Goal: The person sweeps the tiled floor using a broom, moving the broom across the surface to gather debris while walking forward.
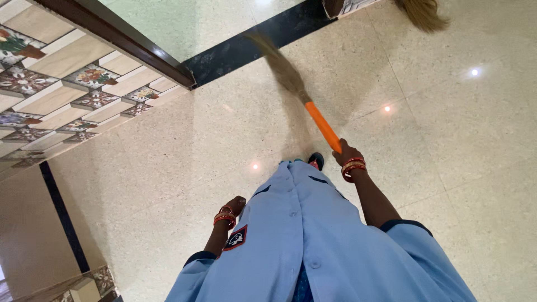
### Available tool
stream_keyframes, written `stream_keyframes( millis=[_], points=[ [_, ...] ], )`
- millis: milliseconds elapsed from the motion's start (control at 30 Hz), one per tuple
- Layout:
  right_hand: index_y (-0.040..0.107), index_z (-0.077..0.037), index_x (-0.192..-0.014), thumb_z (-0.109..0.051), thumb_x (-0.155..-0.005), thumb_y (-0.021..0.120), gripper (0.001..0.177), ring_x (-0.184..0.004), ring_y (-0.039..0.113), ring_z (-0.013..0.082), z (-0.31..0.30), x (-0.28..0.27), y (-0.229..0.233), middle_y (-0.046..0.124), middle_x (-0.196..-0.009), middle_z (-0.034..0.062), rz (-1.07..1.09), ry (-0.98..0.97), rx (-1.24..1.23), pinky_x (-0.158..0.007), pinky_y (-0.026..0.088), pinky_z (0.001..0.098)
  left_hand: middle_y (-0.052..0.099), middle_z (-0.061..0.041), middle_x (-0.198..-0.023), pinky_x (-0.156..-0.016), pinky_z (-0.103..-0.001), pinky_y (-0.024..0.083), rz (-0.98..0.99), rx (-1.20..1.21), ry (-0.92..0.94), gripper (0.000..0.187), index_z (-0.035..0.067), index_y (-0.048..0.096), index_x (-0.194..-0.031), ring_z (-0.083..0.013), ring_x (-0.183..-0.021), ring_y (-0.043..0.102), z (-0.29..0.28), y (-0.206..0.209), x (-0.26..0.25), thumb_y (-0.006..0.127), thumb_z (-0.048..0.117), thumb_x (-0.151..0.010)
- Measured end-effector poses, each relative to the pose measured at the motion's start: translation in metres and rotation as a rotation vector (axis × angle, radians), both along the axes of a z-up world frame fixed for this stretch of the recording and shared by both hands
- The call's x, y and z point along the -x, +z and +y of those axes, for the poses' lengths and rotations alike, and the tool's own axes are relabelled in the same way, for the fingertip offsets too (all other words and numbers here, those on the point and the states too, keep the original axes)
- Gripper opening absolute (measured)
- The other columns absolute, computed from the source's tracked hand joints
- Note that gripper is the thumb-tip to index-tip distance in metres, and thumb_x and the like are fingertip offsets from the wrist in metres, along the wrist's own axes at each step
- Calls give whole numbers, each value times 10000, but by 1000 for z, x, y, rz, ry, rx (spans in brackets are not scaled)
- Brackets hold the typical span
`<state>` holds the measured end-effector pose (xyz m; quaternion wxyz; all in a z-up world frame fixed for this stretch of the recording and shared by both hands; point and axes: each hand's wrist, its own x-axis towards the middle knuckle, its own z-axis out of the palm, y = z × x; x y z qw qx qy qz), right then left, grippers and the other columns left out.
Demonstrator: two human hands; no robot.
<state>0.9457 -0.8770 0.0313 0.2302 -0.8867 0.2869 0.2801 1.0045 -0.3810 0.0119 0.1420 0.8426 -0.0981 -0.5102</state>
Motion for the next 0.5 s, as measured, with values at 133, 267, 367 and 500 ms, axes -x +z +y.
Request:
stream_keyframes(
  millis=[133,267,367,500],
  points=[
    [467,-143,-1478,-395,-938,692,637,-818,729,350,-43,27,1,746,-993,208,-68,-412,-125,-699,577,478,725,-182,-1176,-949,-456,536,-63,123,155,370,118,666,-1202,-363,-1114,682,-60,17,-21,522,365,-967],
    [496,-62,-1455,-350,-956,685,607,-679,701,259,-68,82,14,674,-953,129,-180,-865,-294,-544,589,409,726,-189,-1177,-957,-460,534,-119,195,41,360,111,662,-1206,-382,-1118,676,-115,22,-50,507,363,-1000],
    [453,-41,-1455,-333,-965,660,607,-613,663,269,-80,118,21,664,-881,155,-210,-1111,-378,-477,534,416,728,-183,-1189,-965,-461,527,-181,305,-47,363,111,674,-1187,-381,-1128,675,-143,18,-69,507,366,-992],
    [485,14,-1403,-324,-976,681,579,-605,655,258,-86,149,13,661,-890,195,-255,-1347,-366,-448,517,384,724,-174,-1222,-986,-455,524,-94,182,-153,357,121,672,-1220,-371,-1150,671,-179,13,-86,510,352,-1003]
  ],
)
